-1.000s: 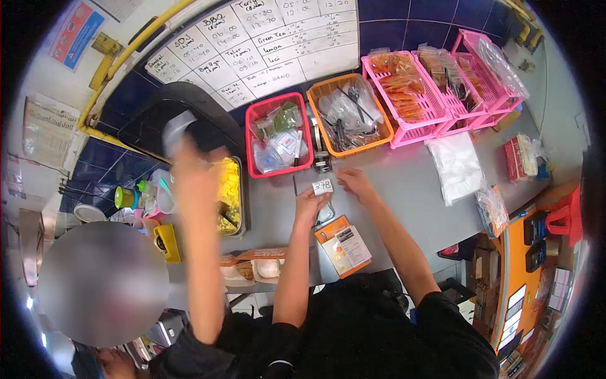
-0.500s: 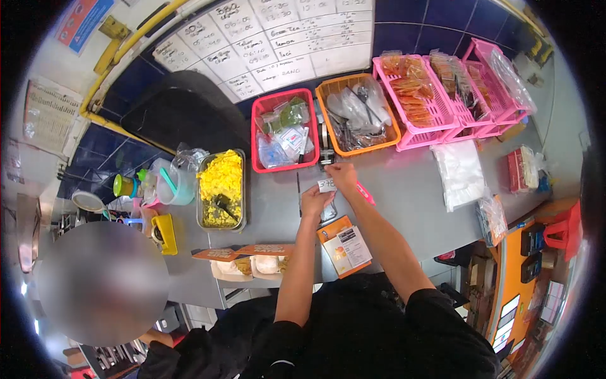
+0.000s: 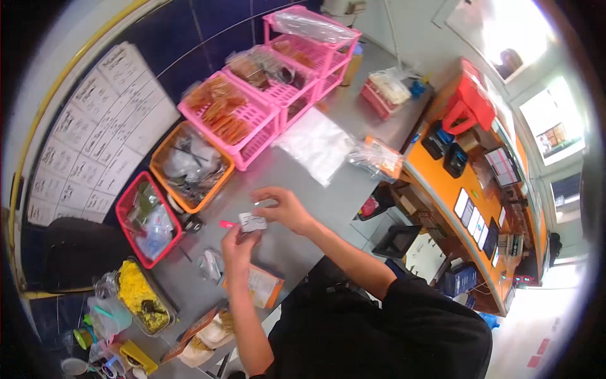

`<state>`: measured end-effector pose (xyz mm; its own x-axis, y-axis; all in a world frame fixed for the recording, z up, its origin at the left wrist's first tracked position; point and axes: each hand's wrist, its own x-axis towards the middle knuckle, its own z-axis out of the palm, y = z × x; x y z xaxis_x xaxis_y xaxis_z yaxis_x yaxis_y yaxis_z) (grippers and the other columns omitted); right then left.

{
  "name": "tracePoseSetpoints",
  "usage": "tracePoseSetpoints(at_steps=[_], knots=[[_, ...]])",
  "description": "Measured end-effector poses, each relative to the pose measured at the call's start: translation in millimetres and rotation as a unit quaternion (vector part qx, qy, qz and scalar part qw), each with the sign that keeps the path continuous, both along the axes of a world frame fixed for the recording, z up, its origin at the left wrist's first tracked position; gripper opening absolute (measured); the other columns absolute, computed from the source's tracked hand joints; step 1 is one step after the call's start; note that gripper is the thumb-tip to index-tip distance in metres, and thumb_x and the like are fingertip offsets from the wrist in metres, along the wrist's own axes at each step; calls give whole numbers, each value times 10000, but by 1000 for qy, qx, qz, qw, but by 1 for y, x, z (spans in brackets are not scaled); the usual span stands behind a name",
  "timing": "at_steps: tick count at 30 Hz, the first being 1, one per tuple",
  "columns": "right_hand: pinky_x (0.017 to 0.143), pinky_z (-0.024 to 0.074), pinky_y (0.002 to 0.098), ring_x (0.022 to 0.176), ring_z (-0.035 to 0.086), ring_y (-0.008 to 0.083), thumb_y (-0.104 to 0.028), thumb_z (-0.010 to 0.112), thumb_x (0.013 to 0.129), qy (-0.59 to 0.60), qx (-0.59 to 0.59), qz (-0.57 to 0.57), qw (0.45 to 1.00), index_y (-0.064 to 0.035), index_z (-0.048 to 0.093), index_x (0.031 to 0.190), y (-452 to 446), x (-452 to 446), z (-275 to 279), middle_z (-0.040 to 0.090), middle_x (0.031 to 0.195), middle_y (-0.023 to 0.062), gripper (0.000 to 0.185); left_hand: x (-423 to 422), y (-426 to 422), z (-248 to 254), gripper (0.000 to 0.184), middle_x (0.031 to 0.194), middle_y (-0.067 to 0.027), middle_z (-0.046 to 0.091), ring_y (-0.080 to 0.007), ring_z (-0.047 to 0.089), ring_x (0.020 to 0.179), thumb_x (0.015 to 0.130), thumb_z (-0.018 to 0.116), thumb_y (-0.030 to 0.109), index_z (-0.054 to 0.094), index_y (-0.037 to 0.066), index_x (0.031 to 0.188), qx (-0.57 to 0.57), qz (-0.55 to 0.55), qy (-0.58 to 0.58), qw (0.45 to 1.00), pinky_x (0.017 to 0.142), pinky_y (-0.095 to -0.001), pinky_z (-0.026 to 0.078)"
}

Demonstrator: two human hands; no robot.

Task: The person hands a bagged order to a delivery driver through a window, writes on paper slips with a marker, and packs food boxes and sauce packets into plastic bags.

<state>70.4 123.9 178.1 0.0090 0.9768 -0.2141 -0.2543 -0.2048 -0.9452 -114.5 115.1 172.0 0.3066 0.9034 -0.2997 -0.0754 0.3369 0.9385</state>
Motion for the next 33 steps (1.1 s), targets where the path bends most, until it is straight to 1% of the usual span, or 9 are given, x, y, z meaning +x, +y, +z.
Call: tracePoseSetpoints(at_steps=[2,10,13,18,21,27,29,31,33], knots=[[873,574,290,1024,644,131,-5,733,861,-154,87,-50,983,-1,611,1271,-31,53,15,604,1247,108,429,55,-14,-1,294,1028,-44,713,-112,657,929,865,713,17,674,-3,1156,12,-21,-27,999,834,-266,527],[876,556,269,996,666,144,74,705,842,-170,21,-155,973,11,602,1258,-131,269,37,612,1179,91,433,297,-113,-34,223,968,-67,722,-128,684,854,917,714,95,706,-22,1106,-1,-123,-52,991,784,-285,562],[869,546,263,983,667,129,50,724,839,-129,9,-129,983,10,607,1254,-132,350,42,650,1147,91,433,386,-144,-50,245,965,-92,723,-144,698,838,942,697,124,702,-52,1112,-85,-110,-179,974,773,-282,593],[889,536,265,960,669,149,23,739,831,-260,48,52,963,31,645,1193,-81,481,-2,656,1157,85,374,513,-146,-63,346,1045,-152,710,-210,709,953,999,632,199,638,-74,1211,-166,11,-233,958,867,-326,591],[878,541,290,971,663,147,-6,745,837,-197,35,127,972,32,668,1157,-37,522,-28,673,1157,77,332,563,-137,-78,333,1130,-170,685,-257,701,1018,1006,618,234,609,-31,1208,-196,100,-257,941,926,-349,567],[835,530,276,964,663,146,-105,768,855,-145,25,218,965,34,686,1126,24,538,-62,692,1107,82,316,605,-119,-78,161,1091,-151,679,-260,708,988,994,620,175,590,29,1056,-200,284,-253,903,842,-368,601],[827,528,271,950,661,131,-104,751,869,-122,13,256,959,38,694,1110,43,534,-77,688,1121,85,286,616,-115,-77,206,1024,-141,697,-217,719,860,982,641,172,608,3,1097,-253,357,-223,871,676,-311,608],[819,526,267,936,659,117,-104,734,883,-103,0,289,952,42,702,1093,55,527,-94,684,1134,89,258,625,-115,-83,187,987,-113,700,-199,712,806,966,665,174,633,13,1056,-245,388,-190,868,645,-296,592],[818,520,266,894,656,122,-149,752,883,-109,62,292,948,40,717,1042,61,516,-100,707,993,44,249,630,-111,-87,170,950,-86,703,-181,704,751,949,688,175,659,22,1015,-237,413,-158,865,614,-281,576]])
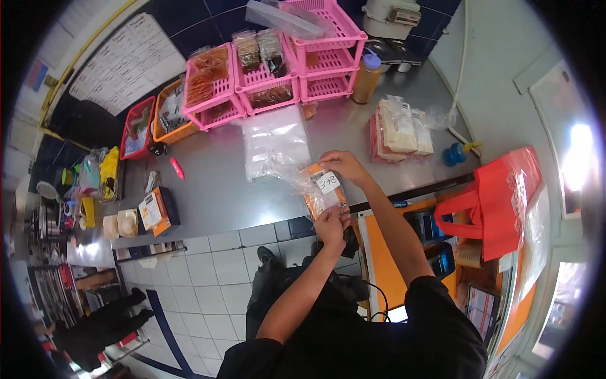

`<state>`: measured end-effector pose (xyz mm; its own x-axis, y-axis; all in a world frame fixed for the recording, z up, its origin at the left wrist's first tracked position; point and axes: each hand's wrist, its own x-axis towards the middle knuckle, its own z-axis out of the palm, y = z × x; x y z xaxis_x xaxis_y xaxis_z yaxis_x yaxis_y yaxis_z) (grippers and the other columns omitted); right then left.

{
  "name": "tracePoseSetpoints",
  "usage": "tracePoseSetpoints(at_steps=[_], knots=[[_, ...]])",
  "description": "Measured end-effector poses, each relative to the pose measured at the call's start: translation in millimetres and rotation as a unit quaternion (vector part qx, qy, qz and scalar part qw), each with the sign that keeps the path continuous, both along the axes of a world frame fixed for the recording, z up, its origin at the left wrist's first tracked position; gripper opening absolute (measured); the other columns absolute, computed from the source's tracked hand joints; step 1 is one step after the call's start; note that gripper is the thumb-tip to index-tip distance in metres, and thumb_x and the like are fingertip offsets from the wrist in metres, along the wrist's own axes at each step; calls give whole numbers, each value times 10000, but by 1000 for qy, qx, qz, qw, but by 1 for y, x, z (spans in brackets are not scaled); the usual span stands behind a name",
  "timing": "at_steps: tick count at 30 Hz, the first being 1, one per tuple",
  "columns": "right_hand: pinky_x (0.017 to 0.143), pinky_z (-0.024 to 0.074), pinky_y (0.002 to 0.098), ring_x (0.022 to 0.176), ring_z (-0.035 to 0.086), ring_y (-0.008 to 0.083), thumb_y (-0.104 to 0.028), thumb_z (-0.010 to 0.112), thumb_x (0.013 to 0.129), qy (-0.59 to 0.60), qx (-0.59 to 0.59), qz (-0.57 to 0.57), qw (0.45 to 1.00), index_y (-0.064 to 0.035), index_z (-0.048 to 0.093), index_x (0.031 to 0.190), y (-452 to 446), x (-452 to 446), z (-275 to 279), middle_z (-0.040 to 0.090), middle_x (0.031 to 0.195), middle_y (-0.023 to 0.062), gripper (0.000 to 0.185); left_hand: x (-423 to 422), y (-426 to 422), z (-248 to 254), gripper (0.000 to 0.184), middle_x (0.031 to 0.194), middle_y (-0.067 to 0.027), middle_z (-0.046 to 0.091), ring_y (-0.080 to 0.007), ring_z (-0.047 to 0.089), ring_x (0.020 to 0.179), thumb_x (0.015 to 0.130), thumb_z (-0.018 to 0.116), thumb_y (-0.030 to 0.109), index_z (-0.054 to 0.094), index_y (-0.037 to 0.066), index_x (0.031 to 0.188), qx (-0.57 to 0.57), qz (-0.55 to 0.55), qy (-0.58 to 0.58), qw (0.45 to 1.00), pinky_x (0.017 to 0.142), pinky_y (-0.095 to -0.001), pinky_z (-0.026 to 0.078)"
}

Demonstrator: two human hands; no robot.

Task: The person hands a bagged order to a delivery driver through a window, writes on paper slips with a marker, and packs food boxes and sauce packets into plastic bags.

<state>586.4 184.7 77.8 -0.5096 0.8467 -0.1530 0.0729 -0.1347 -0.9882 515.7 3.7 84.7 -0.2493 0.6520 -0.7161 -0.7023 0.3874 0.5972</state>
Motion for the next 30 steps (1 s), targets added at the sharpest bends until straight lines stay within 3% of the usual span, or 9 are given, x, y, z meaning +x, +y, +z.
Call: tracePoseSetpoints(at_steps=[3,5,10,16,19,21,25,27,30], knots=[[823,515,265,895,647,125,-152,757,880,-13,33,-40,999,25,731,1016,5,-11,-2,703,995,34,225,3,13,-3,167,845,-52,702,-140,682,683,937,704,173,686,9,964,3,15,36,999,550,-246,527],[835,511,265,918,644,133,-154,762,876,-20,17,-34,999,20,737,1009,10,-11,-4,699,1027,44,221,6,20,-5,162,775,-88,693,-148,679,637,955,668,120,663,-38,921,5,16,51,999,513,-245,522],[836,511,269,940,642,148,-146,771,864,-16,60,-50,997,15,755,991,15,-15,-29,686,1098,82,205,-7,23,-10,119,769,-73,697,-165,692,623,926,678,105,653,0,875,-1,13,49,999,504,-243,503],[770,520,258,845,648,145,-121,762,865,-14,84,-20,996,17,765,971,21,-17,-54,684,1074,89,174,-12,32,-9,134,722,-106,688,-184,679,562,904,682,81,633,-23,836,-58,8,83,995,456,-268,493],[761,518,247,860,652,140,-116,757,869,-26,66,15,997,6,740,1093,24,-17,-56,691,1023,84,256,-12,37,-5,176,683,-114,677,-189,671,542,889,697,79,625,-29,770,-81,7,105,991,448,-279,499],[756,528,267,867,663,149,-118,739,868,-31,-5,-10,999,-13,703,1150,23,-20,-56,698,958,70,303,-11,35,-13,203,665,-117,671,-192,667,533,882,703,78,620,-30,733,-86,8,118,989,447,-285,505],[772,538,298,855,675,181,-136,719,855,-83,-14,-93,992,-32,677,1127,31,-40,-83,709,892,66,295,-14,31,-14,233,655,-123,666,-187,654,516,869,716,79,617,-41,696,-61,-5,143,988,448,-295,517],[782,546,350,880,677,233,-159,693,847,-210,64,-129,967,-52,684,1013,38,-52,-99,708,1021,106,198,-14,31,-20,229,664,-125,668,-184,651,515,867,719,79,620,-47,704,-58,-18,171,983,449,-297,518],[871,527,376,1029,650,283,-177,723,834,-105,16,-157,982,-73,699,1065,42,-43,-87,663,1197,142,255,-21,23,-26,218,677,-117,672,-173,637,507,884,719,106,636,-52,759,-12,-50,190,981,458,-289,519]])
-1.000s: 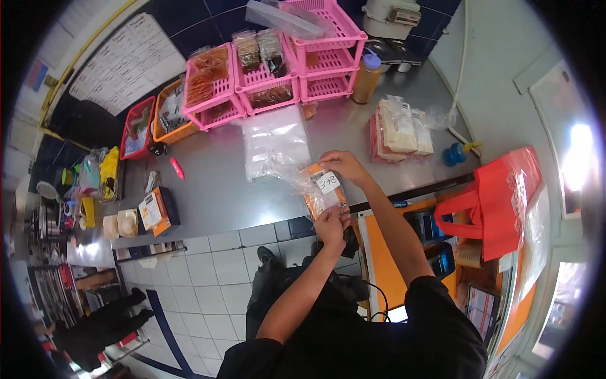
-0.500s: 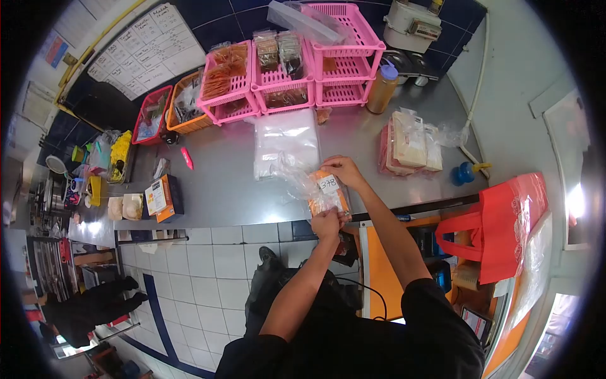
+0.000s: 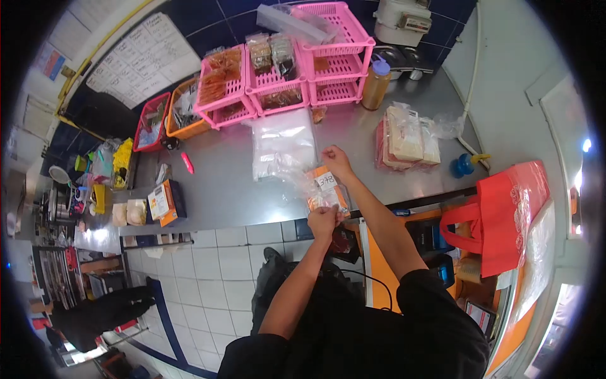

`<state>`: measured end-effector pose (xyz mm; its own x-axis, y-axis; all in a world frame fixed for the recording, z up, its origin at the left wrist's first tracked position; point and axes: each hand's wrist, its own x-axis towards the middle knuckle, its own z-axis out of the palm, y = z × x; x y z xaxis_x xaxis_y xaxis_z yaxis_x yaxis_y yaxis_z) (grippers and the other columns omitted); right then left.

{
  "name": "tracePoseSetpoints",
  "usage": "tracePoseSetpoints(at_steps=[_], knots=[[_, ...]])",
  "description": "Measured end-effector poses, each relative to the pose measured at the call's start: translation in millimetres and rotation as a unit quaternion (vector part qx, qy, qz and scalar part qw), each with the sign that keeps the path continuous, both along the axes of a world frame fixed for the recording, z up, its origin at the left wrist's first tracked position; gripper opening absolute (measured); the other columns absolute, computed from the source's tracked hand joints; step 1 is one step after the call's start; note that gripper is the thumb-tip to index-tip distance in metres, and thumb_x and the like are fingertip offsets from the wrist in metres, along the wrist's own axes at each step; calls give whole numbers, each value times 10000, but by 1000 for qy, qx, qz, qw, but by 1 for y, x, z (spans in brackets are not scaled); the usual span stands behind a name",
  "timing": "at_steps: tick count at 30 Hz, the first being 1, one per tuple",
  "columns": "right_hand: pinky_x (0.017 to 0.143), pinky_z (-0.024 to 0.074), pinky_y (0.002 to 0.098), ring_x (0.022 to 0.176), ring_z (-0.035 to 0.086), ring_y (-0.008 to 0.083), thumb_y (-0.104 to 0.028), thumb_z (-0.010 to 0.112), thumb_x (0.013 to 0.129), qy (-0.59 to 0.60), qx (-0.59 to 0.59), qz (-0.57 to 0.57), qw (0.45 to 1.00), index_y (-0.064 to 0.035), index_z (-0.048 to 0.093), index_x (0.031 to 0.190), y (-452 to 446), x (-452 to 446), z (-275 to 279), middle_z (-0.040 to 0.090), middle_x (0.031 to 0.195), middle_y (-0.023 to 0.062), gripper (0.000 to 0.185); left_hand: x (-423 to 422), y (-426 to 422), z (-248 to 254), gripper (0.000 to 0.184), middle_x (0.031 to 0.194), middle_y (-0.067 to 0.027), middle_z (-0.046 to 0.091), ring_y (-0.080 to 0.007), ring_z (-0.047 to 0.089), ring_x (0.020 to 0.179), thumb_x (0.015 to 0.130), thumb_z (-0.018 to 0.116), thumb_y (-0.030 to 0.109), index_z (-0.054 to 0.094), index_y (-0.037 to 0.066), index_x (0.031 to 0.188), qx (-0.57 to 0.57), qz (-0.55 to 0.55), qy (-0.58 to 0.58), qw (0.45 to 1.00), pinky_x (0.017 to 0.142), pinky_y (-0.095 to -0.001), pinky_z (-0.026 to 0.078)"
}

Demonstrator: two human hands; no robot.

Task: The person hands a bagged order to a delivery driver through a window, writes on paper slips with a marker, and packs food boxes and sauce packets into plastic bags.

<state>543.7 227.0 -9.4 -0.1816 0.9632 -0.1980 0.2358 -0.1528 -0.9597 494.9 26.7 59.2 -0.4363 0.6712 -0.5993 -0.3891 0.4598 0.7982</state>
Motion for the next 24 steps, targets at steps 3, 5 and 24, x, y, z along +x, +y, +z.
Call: tracePoseSetpoints(at_steps=[3,5,24], knots=[[1025,432,457,1237,534,338,-241,746,834,-113,266,29,957,-102,718,1120,-46,44,49,586,1343,136,319,-30,-20,34,170,793,-99,705,-184,665,609,923,689,144,652,-21,932,78,-189,67,977,547,-285,539],[1145,259,558,1393,365,385,-370,727,851,-257,334,119,899,-93,626,1324,-96,57,70,505,1449,144,558,-50,-26,57,166,932,-117,705,-217,685,709,903,702,140,661,3,986,168,-235,275,917,598,-318,553],[870,525,459,953,691,403,-238,599,944,-143,108,-113,977,-24,627,1232,-155,-20,117,692,1026,264,359,-133,171,123,419,977,-220,717,-348,703,941,824,706,245,657,73,1203,364,-749,316,453,843,-422,555]])
